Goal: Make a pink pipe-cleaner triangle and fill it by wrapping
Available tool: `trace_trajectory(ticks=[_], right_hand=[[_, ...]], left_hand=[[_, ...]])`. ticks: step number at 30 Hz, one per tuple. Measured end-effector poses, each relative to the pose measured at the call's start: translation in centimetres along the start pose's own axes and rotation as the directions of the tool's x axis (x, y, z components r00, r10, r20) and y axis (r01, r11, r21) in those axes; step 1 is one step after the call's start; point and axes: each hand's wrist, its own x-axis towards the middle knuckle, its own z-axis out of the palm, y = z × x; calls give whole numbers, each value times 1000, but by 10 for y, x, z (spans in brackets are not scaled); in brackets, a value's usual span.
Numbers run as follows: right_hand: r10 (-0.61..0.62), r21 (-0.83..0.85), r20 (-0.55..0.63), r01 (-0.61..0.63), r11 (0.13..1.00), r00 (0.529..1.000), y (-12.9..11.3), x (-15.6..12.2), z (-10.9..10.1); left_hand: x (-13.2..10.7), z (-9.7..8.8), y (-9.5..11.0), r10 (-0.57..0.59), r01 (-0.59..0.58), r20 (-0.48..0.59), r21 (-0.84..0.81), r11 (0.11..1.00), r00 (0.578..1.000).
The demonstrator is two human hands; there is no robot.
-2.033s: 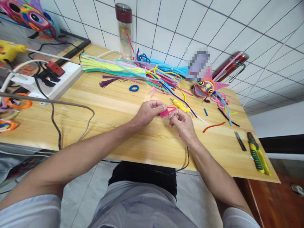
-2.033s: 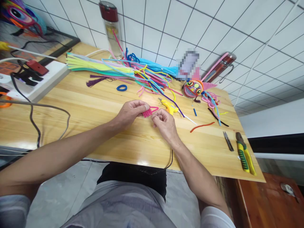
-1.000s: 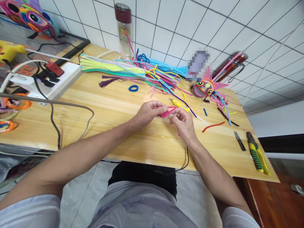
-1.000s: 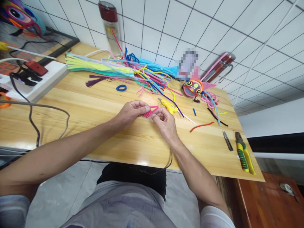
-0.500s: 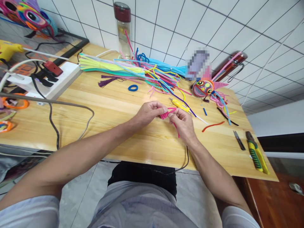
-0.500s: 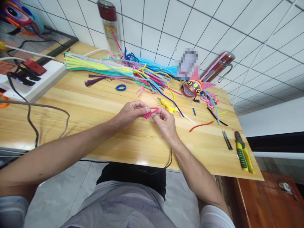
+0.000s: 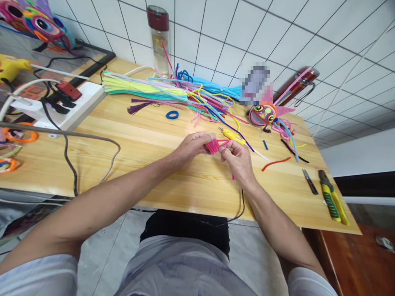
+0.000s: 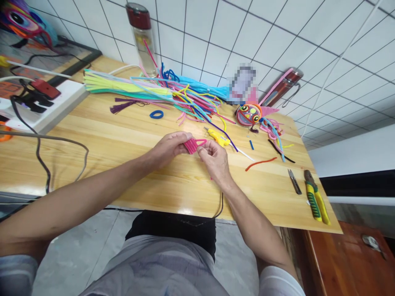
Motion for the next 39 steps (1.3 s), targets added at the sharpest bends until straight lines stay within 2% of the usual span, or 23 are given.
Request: trace_trajectory(ticks=[6,13,18,24,32,39], right_hand=[[-35,-25,-11,35,999,999,9,0,1],[-10,-19,11,11,1000,1000,12,1,3],[-6,-20,2,6,1000,1000,11,2,4],[-12,-40,-6,11,999,1000,11,2,3],[-3,-44,6,3,999,1000,11,2,2],[-15,-74,12,16,997,1000,11,2,0]], left_hand=[[-3,-1,3,27,-21,-34,164,986,999],[-2,-5,5,64,-64,9,295,953,998],[0,-5,3,46,-48,13,275,960,999],[-2,-4,4,-3,12,-37,240,971,999],[-3,-6,5,6,0,-19,260,966,1000],[-2,-3,3,-21,34,-64,217,976,998]])
